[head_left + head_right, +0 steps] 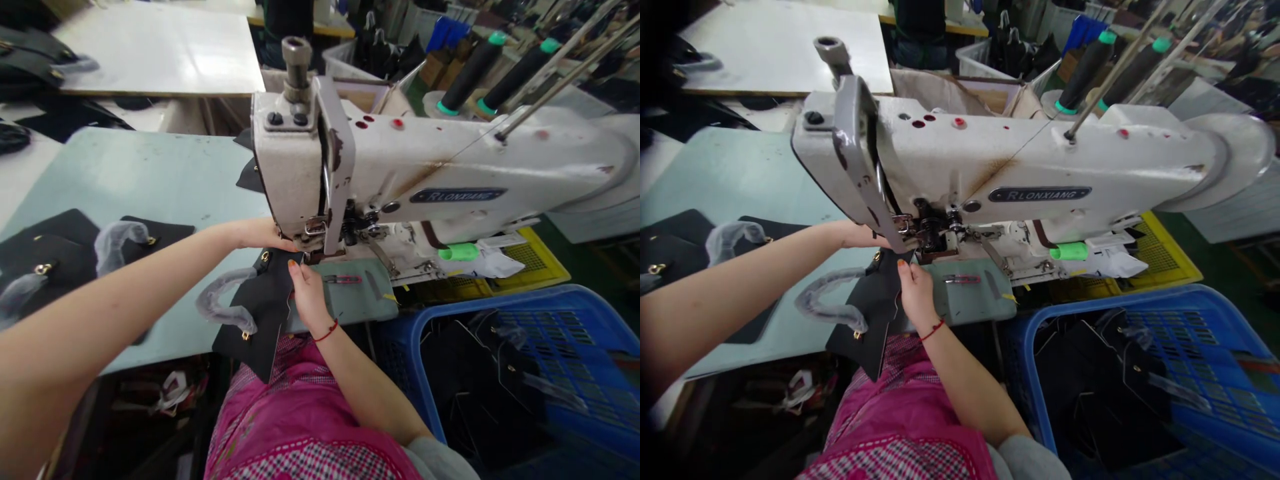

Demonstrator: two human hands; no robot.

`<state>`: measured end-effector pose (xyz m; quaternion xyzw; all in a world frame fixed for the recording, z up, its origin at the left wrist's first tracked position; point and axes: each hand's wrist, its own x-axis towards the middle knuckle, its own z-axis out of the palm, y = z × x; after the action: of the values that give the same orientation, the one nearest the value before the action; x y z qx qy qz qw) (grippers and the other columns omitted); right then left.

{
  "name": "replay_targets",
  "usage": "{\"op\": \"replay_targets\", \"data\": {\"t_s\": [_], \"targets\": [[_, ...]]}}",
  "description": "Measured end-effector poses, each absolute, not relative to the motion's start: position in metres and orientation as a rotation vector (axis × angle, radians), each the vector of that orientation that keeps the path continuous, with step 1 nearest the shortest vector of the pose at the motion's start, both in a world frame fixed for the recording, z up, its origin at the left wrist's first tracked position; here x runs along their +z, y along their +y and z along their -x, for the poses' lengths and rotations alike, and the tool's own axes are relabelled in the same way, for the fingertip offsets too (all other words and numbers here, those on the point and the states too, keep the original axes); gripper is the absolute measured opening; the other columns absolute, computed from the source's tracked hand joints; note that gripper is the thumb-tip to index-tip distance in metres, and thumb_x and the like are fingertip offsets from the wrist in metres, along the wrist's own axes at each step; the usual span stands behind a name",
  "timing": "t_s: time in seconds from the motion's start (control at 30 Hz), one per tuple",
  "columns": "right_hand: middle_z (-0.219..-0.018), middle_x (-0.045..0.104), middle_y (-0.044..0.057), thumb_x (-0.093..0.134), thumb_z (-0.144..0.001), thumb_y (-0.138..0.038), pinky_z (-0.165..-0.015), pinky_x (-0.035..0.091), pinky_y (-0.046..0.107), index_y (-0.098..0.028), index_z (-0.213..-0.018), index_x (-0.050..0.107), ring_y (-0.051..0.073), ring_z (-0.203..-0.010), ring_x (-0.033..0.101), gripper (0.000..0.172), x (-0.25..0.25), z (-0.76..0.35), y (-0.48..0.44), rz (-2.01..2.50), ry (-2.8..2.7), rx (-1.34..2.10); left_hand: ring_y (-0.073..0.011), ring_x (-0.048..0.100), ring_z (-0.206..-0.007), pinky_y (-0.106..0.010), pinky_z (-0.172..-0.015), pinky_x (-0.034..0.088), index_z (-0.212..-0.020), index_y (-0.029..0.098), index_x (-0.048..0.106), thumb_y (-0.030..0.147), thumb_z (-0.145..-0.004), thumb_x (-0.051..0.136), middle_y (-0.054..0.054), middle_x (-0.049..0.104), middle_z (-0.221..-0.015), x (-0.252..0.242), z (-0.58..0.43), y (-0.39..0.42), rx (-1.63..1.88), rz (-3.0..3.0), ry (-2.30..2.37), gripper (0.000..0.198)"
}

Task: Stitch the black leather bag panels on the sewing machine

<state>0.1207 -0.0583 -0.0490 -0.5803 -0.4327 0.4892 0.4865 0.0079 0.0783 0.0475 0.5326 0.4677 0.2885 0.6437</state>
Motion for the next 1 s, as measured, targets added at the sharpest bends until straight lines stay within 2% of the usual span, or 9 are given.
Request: {"op": "replay_targets", "data": {"t_s": [0.1,0.27,0.37,0.5,0.67,0.77,0.83,0.93,1.0], "targets": [[-0.058,0.033,-0.003,0.048,-0.092,-0.053,-0.053,0.024,0.024,-0.020,-0.059,0.035,0.010,-0.058,0.031,0.048,-0.041,-0.127,-0.061,1.437,-1.088,1.159,-0.0234,0.068,-0.080,-0.032,-0.076,0.055,-0.072,0.014,0.076,-0.003,-0.043,0.084,-0.004,0.075,-0.075,0.036,-0.009,0.066,0.459,-1.272,0.937,0.034],[-0.057,0.035,-0.003,0.053,-0.088,-0.052,-0.050,0.024,0.024,-0.021,-0.059,0.037,0.010,-0.055,0.032,0.046,-0.030,-0.151,-0.060,1.410,-1.090,1.332,-0.0243,0.070,-0.081,-0.031,-0.074,0.057,-0.069,0.018,0.075,0.009,-0.051,0.086,-0.002,0.072,-0.071,0.017,-0.006,0.046,0.577,-1.168,1.002,0.022],[-0.055,0.041,-0.003,0.056,-0.087,-0.053,-0.049,0.026,0.023,-0.020,-0.058,0.045,0.011,-0.054,0.037,0.045,-0.027,-0.161,-0.053,1.382,-1.096,1.411,-0.0234,0.069,-0.078,-0.030,-0.070,0.056,-0.071,0.018,0.075,0.016,-0.055,0.086,-0.003,0.072,-0.073,0.012,-0.008,0.041,0.614,-1.185,1.067,0.019],[-0.057,0.051,-0.002,0.059,-0.085,-0.055,-0.050,0.033,0.022,-0.019,-0.063,0.056,0.012,-0.055,0.045,0.042,-0.022,-0.169,-0.044,1.341,-1.101,1.516,-0.0252,0.068,-0.087,-0.034,-0.085,0.054,-0.076,0.019,0.076,0.033,-0.067,0.080,-0.006,0.073,-0.079,0.010,-0.007,0.040,0.644,-1.376,1.042,0.017],[-0.058,0.054,-0.003,0.063,-0.084,-0.046,-0.049,0.033,0.021,-0.017,-0.064,0.057,0.010,-0.054,0.045,0.036,-0.014,-0.185,-0.063,1.290,-1.167,1.654,-0.0301,0.060,-0.116,-0.045,-0.111,0.038,-0.105,0.021,0.074,0.040,-0.085,0.061,-0.010,0.070,-0.112,-0.010,0.021,0.003,0.905,-1.787,1.332,0.030],[-0.068,0.062,-0.001,0.066,-0.084,-0.043,-0.055,0.041,0.021,-0.016,-0.071,0.063,0.012,-0.064,0.054,0.030,-0.015,-0.191,-0.093,1.313,-1.231,1.585,-0.0328,0.042,-0.138,-0.050,-0.120,0.024,-0.127,0.025,0.063,0.038,-0.083,0.065,-0.010,0.056,-0.140,-0.041,0.039,-0.045,1.115,-1.833,1.601,0.046],[-0.083,0.069,0.001,0.065,-0.086,-0.043,-0.063,0.048,0.023,-0.017,-0.087,0.068,0.015,-0.075,0.061,0.026,-0.019,-0.188,-0.112,1.319,-1.179,1.538,-0.0350,0.042,-0.139,-0.052,-0.119,0.029,-0.130,0.026,0.060,0.042,-0.080,0.069,-0.011,0.052,-0.145,-0.060,0.042,-0.075,1.064,-1.723,1.573,0.053],[-0.100,0.071,0.005,0.062,-0.089,-0.043,-0.073,0.053,0.026,-0.019,-0.107,0.066,0.019,-0.087,0.066,0.030,-0.028,-0.175,-0.133,1.334,-1.083,1.445,-0.0388,0.055,-0.127,-0.051,-0.106,0.046,-0.124,0.021,0.062,0.052,-0.074,0.073,-0.016,0.062,-0.134,-0.074,0.031,-0.096,0.884,-1.354,1.379,0.060],[-0.104,0.072,0.006,0.061,-0.091,-0.042,-0.075,0.054,0.027,-0.020,-0.114,0.063,0.019,-0.089,0.068,0.033,-0.032,-0.166,-0.141,1.348,-1.071,1.385,-0.0387,0.061,-0.120,-0.045,-0.099,0.052,-0.121,0.020,0.063,0.056,-0.069,0.076,-0.016,0.067,-0.127,-0.074,0.019,-0.095,0.819,-1.126,1.273,0.065]]}}
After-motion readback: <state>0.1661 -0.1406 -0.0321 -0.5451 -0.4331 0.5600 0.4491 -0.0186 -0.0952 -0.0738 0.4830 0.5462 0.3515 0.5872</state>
